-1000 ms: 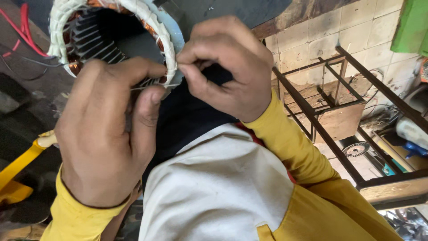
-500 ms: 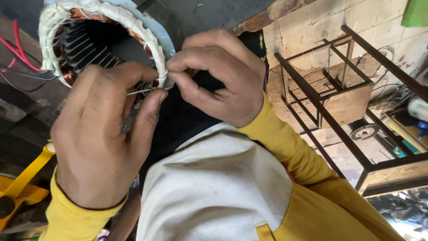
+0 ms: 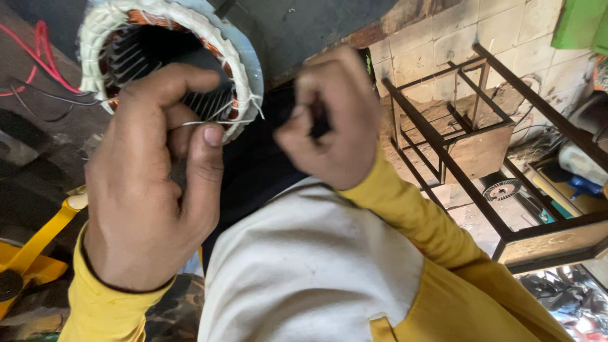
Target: The person winds a thin white wire around the copper windings of a motor stator. They use a small metal tool to tuck the wire into the slots and secure it. Later, they use a rubber mallet to tap the stator assembly.
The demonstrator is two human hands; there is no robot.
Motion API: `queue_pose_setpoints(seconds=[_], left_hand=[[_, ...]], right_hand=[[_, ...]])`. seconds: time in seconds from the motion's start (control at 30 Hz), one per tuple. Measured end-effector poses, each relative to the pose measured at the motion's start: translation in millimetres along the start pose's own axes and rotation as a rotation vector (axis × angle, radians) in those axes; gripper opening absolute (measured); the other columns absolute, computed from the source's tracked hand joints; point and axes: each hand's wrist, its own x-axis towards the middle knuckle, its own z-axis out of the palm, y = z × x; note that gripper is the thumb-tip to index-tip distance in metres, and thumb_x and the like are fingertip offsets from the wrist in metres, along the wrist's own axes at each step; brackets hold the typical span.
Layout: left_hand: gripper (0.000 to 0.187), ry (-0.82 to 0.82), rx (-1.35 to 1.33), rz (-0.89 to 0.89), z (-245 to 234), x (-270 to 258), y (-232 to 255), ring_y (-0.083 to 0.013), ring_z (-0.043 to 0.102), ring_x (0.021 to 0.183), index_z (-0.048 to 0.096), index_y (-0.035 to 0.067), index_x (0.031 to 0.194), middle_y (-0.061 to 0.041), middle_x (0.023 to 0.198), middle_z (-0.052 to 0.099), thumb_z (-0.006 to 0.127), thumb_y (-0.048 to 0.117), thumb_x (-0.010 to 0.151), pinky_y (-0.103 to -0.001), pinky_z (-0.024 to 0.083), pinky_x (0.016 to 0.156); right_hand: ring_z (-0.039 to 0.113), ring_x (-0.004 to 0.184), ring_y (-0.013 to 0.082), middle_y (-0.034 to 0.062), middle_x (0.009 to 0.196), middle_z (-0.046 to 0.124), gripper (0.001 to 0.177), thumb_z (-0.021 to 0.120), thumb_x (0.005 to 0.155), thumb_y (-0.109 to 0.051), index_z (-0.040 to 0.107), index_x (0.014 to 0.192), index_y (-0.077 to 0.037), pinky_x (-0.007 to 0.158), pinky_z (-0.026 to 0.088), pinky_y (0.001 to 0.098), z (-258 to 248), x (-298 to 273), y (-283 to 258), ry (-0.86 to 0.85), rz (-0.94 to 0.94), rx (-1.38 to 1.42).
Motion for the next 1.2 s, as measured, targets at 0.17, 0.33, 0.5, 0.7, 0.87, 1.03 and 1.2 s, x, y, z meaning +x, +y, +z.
queue_pose_setpoints(seconds=[0.17, 0.33, 0.5, 0.7, 0.87, 1.03, 1.2], left_hand=[[0.030, -0.008, -0.016, 0.009, -1.9, 1.1, 0.2, -0.0181, 0.048, 0.065, 0.053, -0.001, 0.132, -0.009, 0.079, 0.051, 0.064, 0.001, 0.104, -0.033, 0.042, 0.062], [0.027, 0.023, 0.013, 0.044, 0.2, 1.0, 3.8, -0.0211, 0.052, 0.070, 0.055, -0.002, 0.128, -0.014, 0.092, 0.056, 0.066, -0.001, 0.103, -0.035, 0.044, 0.064], [0.019, 0.061, -0.015, 0.092, 3.1, -1.5, 4.1, -0.0232, 0.058, 0.078, 0.058, 0.000, 0.124, -0.014, 0.106, 0.061, 0.067, -0.002, 0.107, -0.036, 0.047, 0.070], [0.011, 0.086, -0.004, 0.086, 2.0, 1.9, 3.0, -0.0256, 0.058, 0.068, 0.063, 0.000, 0.113, -0.015, 0.093, 0.061, 0.069, -0.002, 0.104, -0.038, 0.044, 0.060], [0.013, 0.136, 0.012, 0.138, 1.7, 3.1, 6.1, -0.0267, 0.057, 0.067, 0.064, 0.000, 0.111, -0.014, 0.092, 0.062, 0.073, -0.001, 0.102, -0.039, 0.045, 0.061], [0.014, 0.161, 0.003, 0.160, -3.9, 4.9, 8.3, -0.0305, 0.062, 0.067, 0.066, 0.000, 0.106, -0.016, 0.092, 0.066, 0.074, -0.002, 0.095, -0.042, 0.048, 0.060], [0.010, 0.200, 0.149, 0.330, -6.1, 0.4, -6.1, -0.0379, 0.066, 0.078, 0.067, 0.001, 0.103, -0.017, 0.092, 0.067, 0.073, 0.005, 0.097, -0.046, 0.052, 0.066]], right_hand=[[0.069, 0.094, 0.0123, 0.0130, 0.122, 0.058, 0.032, 0.072, 0.104, 0.003, 0.053, 0.129, -0.002, 0.076, 0.061, 0.0234, -20.5, 4.2, -19.2, -0.082, 0.007, 0.163], [0.064, 0.081, 0.0056, 0.0042, 0.114, 0.065, 0.039, 0.078, 0.100, 0.006, 0.052, 0.127, -0.005, 0.068, 0.052, 0.0189, -13.4, 16.5, -26.9, -0.100, -0.074, 0.070], [0.050, 0.076, 0.0029, 0.0031, 0.100, 0.056, 0.037, 0.068, 0.096, 0.010, 0.050, 0.126, -0.003, 0.065, 0.045, 0.0172, -10.0, -3.7, -21.4, -0.057, 0.252, 0.311], [0.055, 0.083, 0.0077, 0.0103, 0.115, 0.055, 0.031, 0.063, 0.105, 0.007, 0.058, 0.133, -0.005, 0.072, 0.048, 0.0185, -30.8, 1.3, -24.5, -0.018, 0.114, 0.096], [0.062, 0.090, 0.0154, 0.0076, 0.109, 0.061, 0.021, 0.074, 0.103, -0.006, 0.064, 0.121, -0.007, 0.077, 0.053, 0.0283, -28.1, 21.9, -35.7, -0.130, -0.153, -0.062], [0.057, 0.072, 0.0105, 0.0025, 0.087, 0.061, 0.008, 0.061, 0.115, -0.014, 0.059, 0.112, -0.006, 0.066, 0.051, 0.0257, -19.5, 22.7, -15.8, -0.111, 0.588, 0.926], [0.059, 0.083, 0.0107, -0.0003, 0.100, 0.056, 0.008, 0.056, 0.110, -0.017, 0.055, 0.111, -0.008, 0.065, 0.051, 0.0273, -16.4, 16.3, 0.4, -0.179, 0.807, 1.169]])
